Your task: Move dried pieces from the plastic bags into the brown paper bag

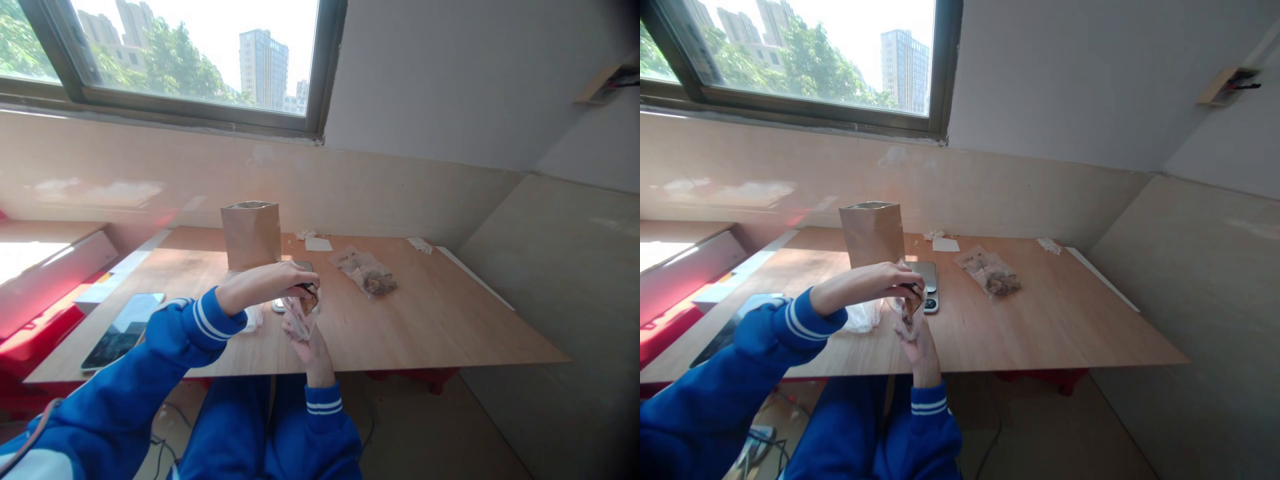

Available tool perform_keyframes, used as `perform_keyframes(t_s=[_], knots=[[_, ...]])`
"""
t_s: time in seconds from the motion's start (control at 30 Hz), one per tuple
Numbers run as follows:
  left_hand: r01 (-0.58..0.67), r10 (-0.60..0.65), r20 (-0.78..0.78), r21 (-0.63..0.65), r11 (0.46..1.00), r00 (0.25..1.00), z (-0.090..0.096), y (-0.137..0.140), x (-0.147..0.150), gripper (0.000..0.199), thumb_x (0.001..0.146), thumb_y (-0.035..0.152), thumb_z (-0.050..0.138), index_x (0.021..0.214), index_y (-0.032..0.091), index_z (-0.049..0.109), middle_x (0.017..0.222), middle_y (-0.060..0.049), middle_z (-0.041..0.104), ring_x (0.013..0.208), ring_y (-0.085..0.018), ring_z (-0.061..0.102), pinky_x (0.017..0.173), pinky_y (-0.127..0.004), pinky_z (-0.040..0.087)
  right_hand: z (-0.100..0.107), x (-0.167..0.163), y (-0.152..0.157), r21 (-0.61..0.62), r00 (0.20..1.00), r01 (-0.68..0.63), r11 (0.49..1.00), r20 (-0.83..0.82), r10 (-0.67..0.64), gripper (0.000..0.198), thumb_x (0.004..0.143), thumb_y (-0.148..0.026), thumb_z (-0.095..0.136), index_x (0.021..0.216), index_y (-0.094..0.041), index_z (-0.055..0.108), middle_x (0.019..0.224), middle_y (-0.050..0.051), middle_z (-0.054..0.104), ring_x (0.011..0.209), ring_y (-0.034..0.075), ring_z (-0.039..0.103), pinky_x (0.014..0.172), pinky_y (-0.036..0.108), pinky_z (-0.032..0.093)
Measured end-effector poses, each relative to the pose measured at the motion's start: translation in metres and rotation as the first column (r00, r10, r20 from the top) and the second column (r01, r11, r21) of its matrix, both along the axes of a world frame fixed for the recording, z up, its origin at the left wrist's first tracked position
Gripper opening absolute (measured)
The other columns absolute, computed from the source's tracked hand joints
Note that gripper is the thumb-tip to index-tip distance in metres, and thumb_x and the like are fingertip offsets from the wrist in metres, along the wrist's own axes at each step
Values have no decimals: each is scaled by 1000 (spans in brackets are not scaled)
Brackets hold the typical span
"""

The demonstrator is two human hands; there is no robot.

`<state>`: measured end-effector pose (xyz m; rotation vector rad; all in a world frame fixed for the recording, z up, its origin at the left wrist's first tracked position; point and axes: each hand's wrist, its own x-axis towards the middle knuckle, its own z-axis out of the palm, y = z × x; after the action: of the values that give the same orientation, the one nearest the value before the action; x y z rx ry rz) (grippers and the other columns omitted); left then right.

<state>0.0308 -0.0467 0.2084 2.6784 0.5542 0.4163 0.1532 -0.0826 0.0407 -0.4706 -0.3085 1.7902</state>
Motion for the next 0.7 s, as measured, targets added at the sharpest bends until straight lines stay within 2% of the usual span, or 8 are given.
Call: perform_keyframes(t_s=[0.1, 0.23, 0.4, 0.5, 0.57, 0.7], knots=[[36, -16, 111, -184, 982, 994, 9, 4, -3, 23, 93, 33, 49, 104, 17, 61, 94, -6, 69, 82, -15, 65, 72, -24, 47, 5, 2, 0, 14, 999, -15, 1000, -31, 16, 13, 77, -14, 59, 82, -21, 69, 92, 2, 69, 53, 7, 46, 46, 17, 40], [-48, 175, 315, -372, 927, 933, 10, 14, -2, 28, 88, 38, 57, 104, 15, 59, 91, -6, 69, 80, -15, 65, 74, -26, 51, 7, 7, -1, 59, 998, -17, 998, -57, 20, 25, 79, -14, 56, 98, -24, 70, 108, 3, 69, 55, 7, 48, 48, 16, 43], [18, 304, 481, -556, 831, 822, 6, 38, -10, 34, 85, 42, 60, 105, 16, 54, 87, -4, 67, 77, -15, 67, 71, -31, 58, 11, 11, -3, 78, 999, 3, 997, -47, 1, 26, 76, -13, 59, 96, -24, 71, 108, 3, 69, 56, 6, 48, 49, 15, 45], [-25, 373, 502, -570, 821, 780, 19, 63, -31, 39, 81, 45, 64, 105, 16, 53, 78, -1, 66, 73, -15, 68, 72, -35, 59, 14, 13, -3, 68, 998, 20, 998, -64, -16, 25, 78, -13, 59, 97, -25, 71, 110, 2, 69, 55, 6, 47, 46, 15, 46], [-112, 427, 513, -534, 838, 745, 32, 83, -51, 41, 77, 45, 69, 102, 16, 55, 78, -1, 67, 71, -16, 69, 72, -34, 60, 14, 14, -3, 71, 996, 41, 997, -83, -35, 24, 80, -15, 59, 98, -26, 71, 110, 2, 69, 55, 7, 47, 45, 16, 46], [-344, 544, 607, -423, 838, 580, 54, 125, -92, 39, 72, 41, 74, 97, 16, 58, 83, -3, 69, 77, -17, 70, 70, -30, 59, 11, 17, -1, 66, 990, 69, 995, -127, -60, 22, 79, -15, 60, 95, -26, 71, 103, 2, 70, 56, 8, 48, 46, 17, 48]])
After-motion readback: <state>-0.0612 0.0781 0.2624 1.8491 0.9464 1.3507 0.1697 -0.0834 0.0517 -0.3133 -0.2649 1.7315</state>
